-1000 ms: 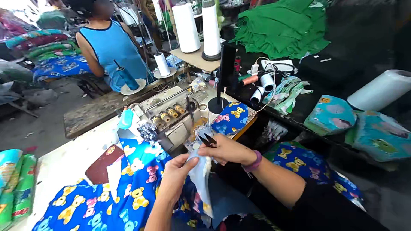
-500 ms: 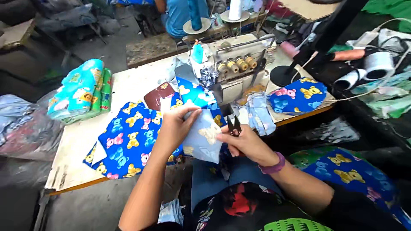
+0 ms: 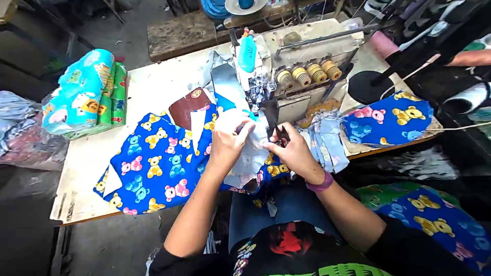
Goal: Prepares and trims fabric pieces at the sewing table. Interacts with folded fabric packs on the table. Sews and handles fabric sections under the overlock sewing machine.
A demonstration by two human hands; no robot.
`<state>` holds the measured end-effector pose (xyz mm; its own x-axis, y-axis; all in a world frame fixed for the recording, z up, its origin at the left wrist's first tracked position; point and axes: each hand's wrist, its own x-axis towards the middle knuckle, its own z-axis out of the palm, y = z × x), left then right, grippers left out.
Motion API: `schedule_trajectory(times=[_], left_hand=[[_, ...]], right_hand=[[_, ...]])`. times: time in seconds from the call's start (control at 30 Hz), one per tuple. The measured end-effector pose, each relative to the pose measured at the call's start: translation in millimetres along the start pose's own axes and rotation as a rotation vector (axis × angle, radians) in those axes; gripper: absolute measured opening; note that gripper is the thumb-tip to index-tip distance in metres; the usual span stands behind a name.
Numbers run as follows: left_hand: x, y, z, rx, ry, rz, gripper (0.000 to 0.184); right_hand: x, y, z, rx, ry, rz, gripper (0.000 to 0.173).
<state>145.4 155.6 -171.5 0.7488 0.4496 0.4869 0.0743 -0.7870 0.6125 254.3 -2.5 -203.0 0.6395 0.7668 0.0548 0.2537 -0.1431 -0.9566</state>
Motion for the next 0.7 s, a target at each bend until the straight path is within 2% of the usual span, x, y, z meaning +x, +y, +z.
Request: schedule_trajectory(times=[0.03,0.13,0.27,0.43,0.5,0.53,0.6,0.63,0.67,0.7], left_hand=[[1.0,0.6,0.9,0.013,0.018,-0.009,0.016],[-0.4,1.6,6.1,0.067,0.048,-0.017,0.015],[2.0,0.2,11.2,0.114,0.043,-0.022,0.017],[36.5,-15.2,3.9,0.124,-0.105,-0.107,0.025],[40.4,-20.0,-3.0,0.095,-0.069,-0.143,0.026],[32.2,-18.6,-7.5,0.115,0.001,-0.151,0.029],[-15.6,-5.4,-19.0,0.235,0.169,-0.185,0.035],[-51.4,4.4,-24.8,0.292,0.195,-0.273,0.04],[-90.6,10.4,-26.9,0.283,0.154,-0.417,0.042],[-125.4,12.4,-23.3,0.194,0.099,-0.589,0.041]], right_hand=[[-0.5,2.5,-0.5,0.038,-0.007,-0.017,0.035],[-3.5,3.7,-8.4,0.053,-0.082,-0.092,0.055],[5.0,-2.8,-16.8,-0.071,-0.177,-0.115,0.047],[16.2,-20.5,-19.5,0.068,-0.023,-0.049,0.055],[9.5,-18.4,-14.2,0.151,0.023,-0.028,0.054],[4.5,-15.8,-12.0,0.172,0.03,-0.015,0.053],[-6.8,-7.4,-13.1,0.14,-0.012,0.039,0.041],[-9.7,-1.6,-15.5,0.102,-0.065,0.088,0.03],[-10.9,4.7,-17.4,0.044,-0.132,0.152,0.022],[-13.4,10.9,-18.8,-0.012,-0.2,0.215,0.02]])
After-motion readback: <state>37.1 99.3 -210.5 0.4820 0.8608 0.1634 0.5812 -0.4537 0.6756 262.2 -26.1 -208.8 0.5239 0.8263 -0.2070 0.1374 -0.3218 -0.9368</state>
